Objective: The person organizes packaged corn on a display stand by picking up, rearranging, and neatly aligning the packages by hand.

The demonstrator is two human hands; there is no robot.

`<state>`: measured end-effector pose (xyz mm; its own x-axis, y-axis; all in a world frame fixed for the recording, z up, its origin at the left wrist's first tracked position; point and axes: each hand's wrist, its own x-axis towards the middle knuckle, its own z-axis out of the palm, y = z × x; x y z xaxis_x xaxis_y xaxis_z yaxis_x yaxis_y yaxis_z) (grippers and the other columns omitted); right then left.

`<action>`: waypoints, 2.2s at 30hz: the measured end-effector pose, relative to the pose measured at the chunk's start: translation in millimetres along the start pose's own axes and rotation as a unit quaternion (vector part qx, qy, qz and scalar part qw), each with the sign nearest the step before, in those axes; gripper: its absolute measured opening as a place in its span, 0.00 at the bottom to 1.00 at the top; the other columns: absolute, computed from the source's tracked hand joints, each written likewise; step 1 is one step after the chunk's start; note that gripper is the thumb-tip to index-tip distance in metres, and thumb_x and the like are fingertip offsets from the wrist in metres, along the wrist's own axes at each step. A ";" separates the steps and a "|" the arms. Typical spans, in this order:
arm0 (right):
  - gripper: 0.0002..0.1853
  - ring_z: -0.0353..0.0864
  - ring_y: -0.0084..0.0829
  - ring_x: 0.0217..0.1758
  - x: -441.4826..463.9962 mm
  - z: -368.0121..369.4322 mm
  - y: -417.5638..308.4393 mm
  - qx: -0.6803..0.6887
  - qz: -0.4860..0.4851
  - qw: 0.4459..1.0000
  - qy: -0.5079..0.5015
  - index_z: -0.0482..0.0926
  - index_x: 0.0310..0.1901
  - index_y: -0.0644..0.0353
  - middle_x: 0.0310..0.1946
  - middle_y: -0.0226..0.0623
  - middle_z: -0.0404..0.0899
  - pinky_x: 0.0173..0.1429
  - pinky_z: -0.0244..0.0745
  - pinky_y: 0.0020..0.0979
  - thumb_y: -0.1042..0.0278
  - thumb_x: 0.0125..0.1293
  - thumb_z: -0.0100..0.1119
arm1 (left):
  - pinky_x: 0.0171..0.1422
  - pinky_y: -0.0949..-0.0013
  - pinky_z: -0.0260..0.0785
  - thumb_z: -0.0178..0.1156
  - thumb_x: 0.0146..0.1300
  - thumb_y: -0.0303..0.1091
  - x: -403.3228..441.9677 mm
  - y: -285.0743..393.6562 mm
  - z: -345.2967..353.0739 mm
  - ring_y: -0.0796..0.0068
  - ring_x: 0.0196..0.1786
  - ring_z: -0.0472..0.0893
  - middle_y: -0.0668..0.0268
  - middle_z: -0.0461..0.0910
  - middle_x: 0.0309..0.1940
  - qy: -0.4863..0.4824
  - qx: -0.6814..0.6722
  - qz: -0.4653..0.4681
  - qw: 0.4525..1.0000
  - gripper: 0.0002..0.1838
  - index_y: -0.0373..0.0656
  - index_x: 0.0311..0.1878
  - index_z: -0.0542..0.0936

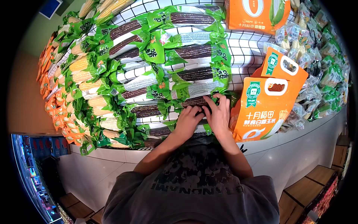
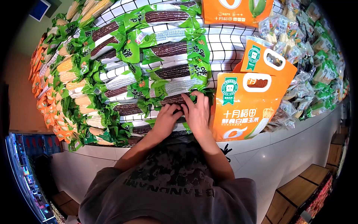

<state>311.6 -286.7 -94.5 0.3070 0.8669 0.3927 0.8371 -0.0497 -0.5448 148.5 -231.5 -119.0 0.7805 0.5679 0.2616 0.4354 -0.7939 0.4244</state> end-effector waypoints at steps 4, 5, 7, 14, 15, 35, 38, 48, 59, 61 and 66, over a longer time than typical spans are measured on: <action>0.24 0.73 0.49 0.55 6.3 -2.8 5.0 -0.003 -0.010 1.000 -0.015 0.88 0.59 0.55 0.54 0.44 0.73 0.60 0.74 0.45 0.74 0.59 0.78 | 0.61 0.59 0.72 0.63 0.56 0.26 -2.2 1.1 4.7 0.59 0.58 0.78 0.66 0.81 0.54 0.009 0.005 0.001 1.000 0.16 0.46 0.47 0.89; 0.24 0.73 0.49 0.55 6.9 -3.5 5.4 -0.002 -0.012 1.000 -0.017 0.88 0.59 0.55 0.54 0.44 0.73 0.60 0.74 0.45 0.74 0.59 0.78 | 0.60 0.60 0.72 0.63 0.57 0.28 -2.4 0.6 4.9 0.61 0.56 0.78 0.66 0.81 0.53 0.018 0.010 0.012 1.000 0.15 0.45 0.48 0.88; 0.24 0.72 0.49 0.54 9.3 -5.0 5.3 0.000 0.009 1.000 -0.020 0.88 0.59 0.55 0.52 0.45 0.72 0.59 0.73 0.45 0.74 0.58 0.78 | 0.58 0.60 0.73 0.64 0.58 0.30 -2.9 0.8 5.4 0.63 0.55 0.78 0.67 0.81 0.52 0.030 0.016 0.018 0.999 0.14 0.45 0.48 0.88; 0.24 0.72 0.50 0.52 11.6 -3.7 1.7 -0.001 0.022 0.999 -0.023 0.88 0.58 0.56 0.50 0.46 0.71 0.58 0.73 0.45 0.75 0.59 0.78 | 0.60 0.61 0.73 0.63 0.56 0.28 -4.7 1.1 13.2 0.63 0.57 0.78 0.67 0.82 0.54 0.050 0.022 0.005 0.998 0.15 0.44 0.47 0.88; 0.24 0.73 0.50 0.52 9.2 -2.6 1.7 0.006 0.025 1.000 -0.019 0.88 0.59 0.57 0.50 0.46 0.71 0.58 0.73 0.45 0.75 0.59 0.78 | 0.59 0.61 0.73 0.63 0.56 0.28 -4.8 2.2 14.8 0.63 0.56 0.78 0.68 0.82 0.54 0.046 0.025 -0.005 0.999 0.15 0.44 0.48 0.88; 0.07 0.81 0.45 0.53 -51.5 -27.3 7.5 -0.061 -0.087 0.968 -0.227 0.88 0.44 0.56 0.42 0.35 0.84 0.68 0.69 0.43 0.69 0.65 0.71 | 0.64 0.53 0.73 0.70 0.64 0.29 -51.3 -2.6 -42.2 0.52 0.57 0.81 0.62 0.84 0.46 -0.113 -0.072 -0.047 0.990 0.13 0.45 0.52 0.85; 0.05 0.81 0.43 0.51 -44.6 -31.0 2.5 -0.033 -0.109 0.965 -0.235 0.87 0.41 0.55 0.38 0.33 0.84 0.67 0.70 0.43 0.69 0.64 0.71 | 0.62 0.55 0.74 0.69 0.64 0.28 -55.6 -8.7 -40.3 0.53 0.57 0.81 0.65 0.85 0.48 -0.125 -0.054 -0.073 0.988 0.09 0.45 0.48 0.84; 0.04 0.80 0.44 0.47 -9.6 -46.0 -44.9 0.098 -0.173 0.964 -0.178 0.86 0.41 0.56 0.35 0.36 0.80 0.63 0.72 0.44 0.71 0.66 0.69 | 0.58 0.58 0.74 0.65 0.71 0.27 -80.2 -2.3 -84.4 0.58 0.50 0.87 0.69 0.90 0.43 0.042 -0.063 -0.114 0.991 0.02 0.45 0.44 0.83; 0.17 0.81 0.46 0.51 -0.8 19.6 -92.2 0.185 -0.190 0.950 -0.163 0.87 0.53 0.58 0.45 0.38 0.81 0.58 0.77 0.45 0.81 0.61 0.66 | 0.67 0.54 0.67 0.66 0.70 0.26 -123.9 -70.7 -113.2 0.55 0.57 0.84 0.63 0.88 0.42 0.183 0.098 -0.192 0.959 0.02 0.43 0.43 0.86; 0.21 0.80 0.47 0.58 0.6 30.5 -99.3 0.167 -0.203 0.953 -0.147 0.87 0.56 0.58 0.53 0.41 0.80 0.63 0.77 0.45 0.82 0.60 0.65 | 0.68 0.53 0.66 0.66 0.70 0.26 -127.0 -85.8 -108.3 0.55 0.58 0.84 0.63 0.88 0.42 0.204 0.106 -0.248 0.941 0.02 0.43 0.43 0.86; 0.20 0.76 0.47 0.68 -10.5 47.2 -102.1 0.142 -0.238 0.949 -0.147 0.88 0.55 0.57 0.63 0.40 0.77 0.71 0.74 0.46 0.80 0.61 0.64 | 0.71 0.53 0.60 0.67 0.69 0.31 -118.5 -91.4 -86.3 0.60 0.63 0.80 0.65 0.84 0.47 0.213 0.191 -0.258 0.923 0.04 0.48 0.46 0.85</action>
<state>201.6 -267.2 -78.0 -0.2511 0.8606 0.4431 0.6808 0.4824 -0.5511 -22.4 -207.6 -114.0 0.2142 0.8609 0.4615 0.8896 -0.3671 0.2719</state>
